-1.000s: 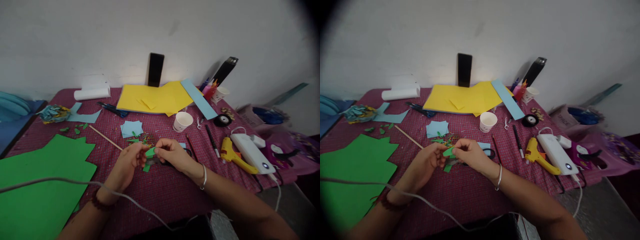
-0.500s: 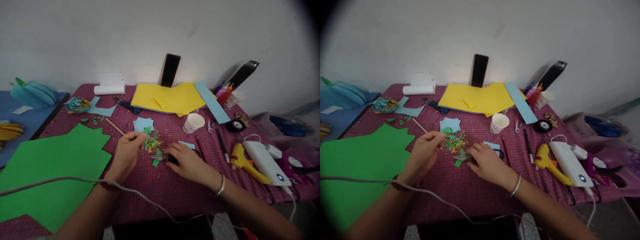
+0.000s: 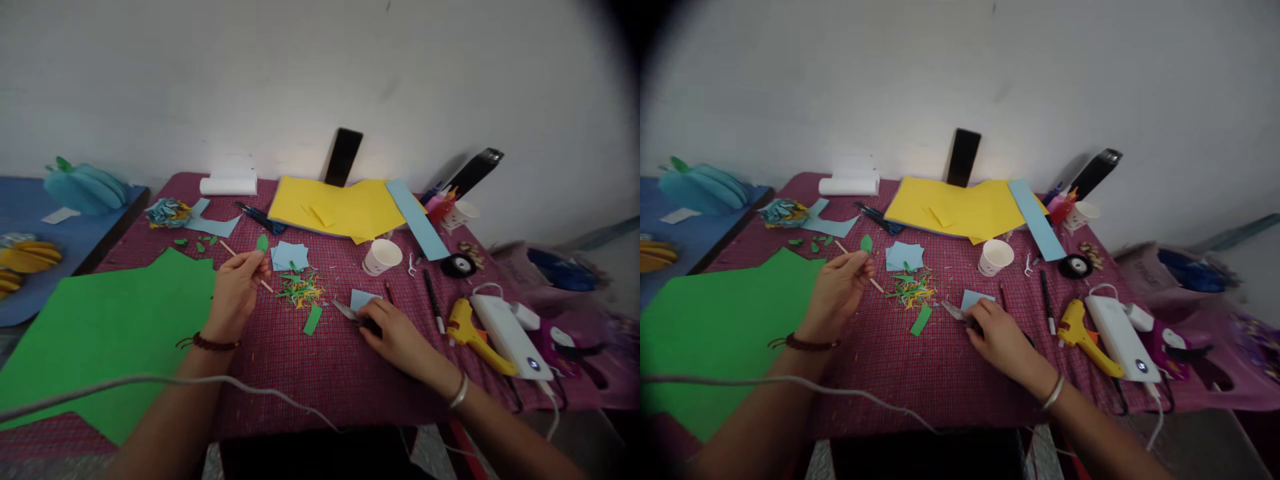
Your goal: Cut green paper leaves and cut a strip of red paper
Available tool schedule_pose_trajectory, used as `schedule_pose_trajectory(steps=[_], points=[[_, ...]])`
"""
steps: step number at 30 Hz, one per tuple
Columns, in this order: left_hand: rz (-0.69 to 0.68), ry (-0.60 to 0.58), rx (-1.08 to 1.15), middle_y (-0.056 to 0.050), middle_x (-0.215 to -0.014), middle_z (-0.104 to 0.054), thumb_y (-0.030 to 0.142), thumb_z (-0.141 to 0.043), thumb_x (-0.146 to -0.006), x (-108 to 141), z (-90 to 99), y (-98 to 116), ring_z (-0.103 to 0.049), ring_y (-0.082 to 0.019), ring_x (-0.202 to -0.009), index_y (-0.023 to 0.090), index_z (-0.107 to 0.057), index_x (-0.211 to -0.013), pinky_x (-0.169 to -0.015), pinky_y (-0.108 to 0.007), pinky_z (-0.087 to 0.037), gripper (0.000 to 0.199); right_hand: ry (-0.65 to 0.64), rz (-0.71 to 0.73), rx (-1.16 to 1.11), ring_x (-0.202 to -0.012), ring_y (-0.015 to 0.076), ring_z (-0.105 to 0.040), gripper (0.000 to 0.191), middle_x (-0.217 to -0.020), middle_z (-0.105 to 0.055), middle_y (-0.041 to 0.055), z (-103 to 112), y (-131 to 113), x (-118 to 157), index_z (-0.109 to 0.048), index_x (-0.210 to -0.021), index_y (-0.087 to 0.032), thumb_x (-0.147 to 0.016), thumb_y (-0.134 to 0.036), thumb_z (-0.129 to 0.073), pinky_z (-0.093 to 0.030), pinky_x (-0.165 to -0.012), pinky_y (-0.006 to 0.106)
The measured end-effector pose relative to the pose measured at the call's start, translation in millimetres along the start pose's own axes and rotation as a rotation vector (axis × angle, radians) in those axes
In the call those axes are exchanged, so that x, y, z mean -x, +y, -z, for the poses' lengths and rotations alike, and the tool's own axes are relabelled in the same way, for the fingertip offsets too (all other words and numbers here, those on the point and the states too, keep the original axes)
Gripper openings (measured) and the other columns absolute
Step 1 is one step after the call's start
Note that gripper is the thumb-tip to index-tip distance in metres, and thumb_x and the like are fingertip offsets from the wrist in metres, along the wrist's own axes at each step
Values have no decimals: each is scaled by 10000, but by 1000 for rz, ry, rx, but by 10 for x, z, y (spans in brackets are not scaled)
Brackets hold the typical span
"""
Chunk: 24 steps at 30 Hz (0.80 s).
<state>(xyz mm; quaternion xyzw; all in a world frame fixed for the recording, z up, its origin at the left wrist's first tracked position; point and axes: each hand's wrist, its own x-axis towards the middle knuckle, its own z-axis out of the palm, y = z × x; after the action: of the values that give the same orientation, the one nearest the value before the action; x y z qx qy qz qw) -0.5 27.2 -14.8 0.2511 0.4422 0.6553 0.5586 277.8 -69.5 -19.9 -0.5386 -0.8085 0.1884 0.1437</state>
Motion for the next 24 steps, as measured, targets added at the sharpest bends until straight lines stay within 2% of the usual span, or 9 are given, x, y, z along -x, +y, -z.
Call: schedule_pose_trajectory(steps=[3,6,8,10,12,14,18,21,24], points=[[31,17,-3,31,-555,-588,257,-849,-518,-6,-2,95,-530,-64,-520,139,-633,-625,-502,-174,-450,268,-59,-35,41,-904,219,-569,170,-951,-597,77,-34,98,89,-614,-965,-167,-842,-76,-539,-490,-846,388],[31,34,16,54,-556,-556,242,-832,-524,-27,-61,311,-504,-49,-514,154,-587,-610,-488,-156,-426,274,-106,0,43,-921,223,-572,165,-970,-602,80,36,90,49,-630,-966,-176,-843,-100,-552,-481,-860,398],[14,10,-8,61,-563,-541,236,-814,-538,-72,-120,452,-496,-45,-515,159,-575,-616,-479,-153,-411,262,-95,43,13,-915,219,-579,146,-965,-613,76,119,39,-88,-634,-955,-184,-843,-121,-566,-478,-851,390],[49,-38,-134,58,-565,-536,264,-791,-560,-150,-170,506,-486,-45,-506,158,-575,-623,-467,-156,-396,249,-39,79,-67,-890,204,-590,122,-936,-631,65,174,-24,-328,-632,-943,-185,-862,-136,-554,-476,-828,365],[147,-77,-321,44,-551,-543,295,-771,-575,-255,-197,439,-476,-45,-479,149,-572,-605,-446,-163,-375,249,27,98,-189,-858,181,-601,104,-889,-650,48,167,-79,-656,-626,-908,-179,-883,-144,-532,-471,-796,326],[246,-88,-467,26,-515,-547,289,-763,-574,-367,-202,282,-458,-48,-431,142,-552,-554,-413,-171,-347,259,55,90,-268,-812,160,-607,121,-852,-661,42,98,-115,-1027,-625,-881,-166,-890,-131,-510,-469,-752,288],[334,-88,-632,16,-458,-547,232,-733,-598,-538,-199,-13,-413,-53,-355,146,-543,-511,-362,-182,-286,226,12,128,-192,-885,176,-605,175,-928,-675,86,-98,-148,-1637,-657,-947,-132,-881,-102,-497,-449,-818,302],[350,-89,-744,25,-422,-530,200,-695,-628,-610,-227,-85,-393,-55,-330,154,-543,-493,-351,-188,-260,208,-70,221,-122,-993,196,-577,250,-1052,-661,107,-165,-188,-1794,-668,-1036,-150,-850,-76,-518,-413,-899,333],[356,-89,-846,36,-365,-485,194,-680,-642,-662,-264,-91,-376,-62,-313,166,-528,-457,-348,-195,-240,241,-211,370,12,-1060,221,-553,271,-1136,-648,110,-131,-221,-1746,-680,-1037,-171,-841,-80,-517,-392,-919,372]])
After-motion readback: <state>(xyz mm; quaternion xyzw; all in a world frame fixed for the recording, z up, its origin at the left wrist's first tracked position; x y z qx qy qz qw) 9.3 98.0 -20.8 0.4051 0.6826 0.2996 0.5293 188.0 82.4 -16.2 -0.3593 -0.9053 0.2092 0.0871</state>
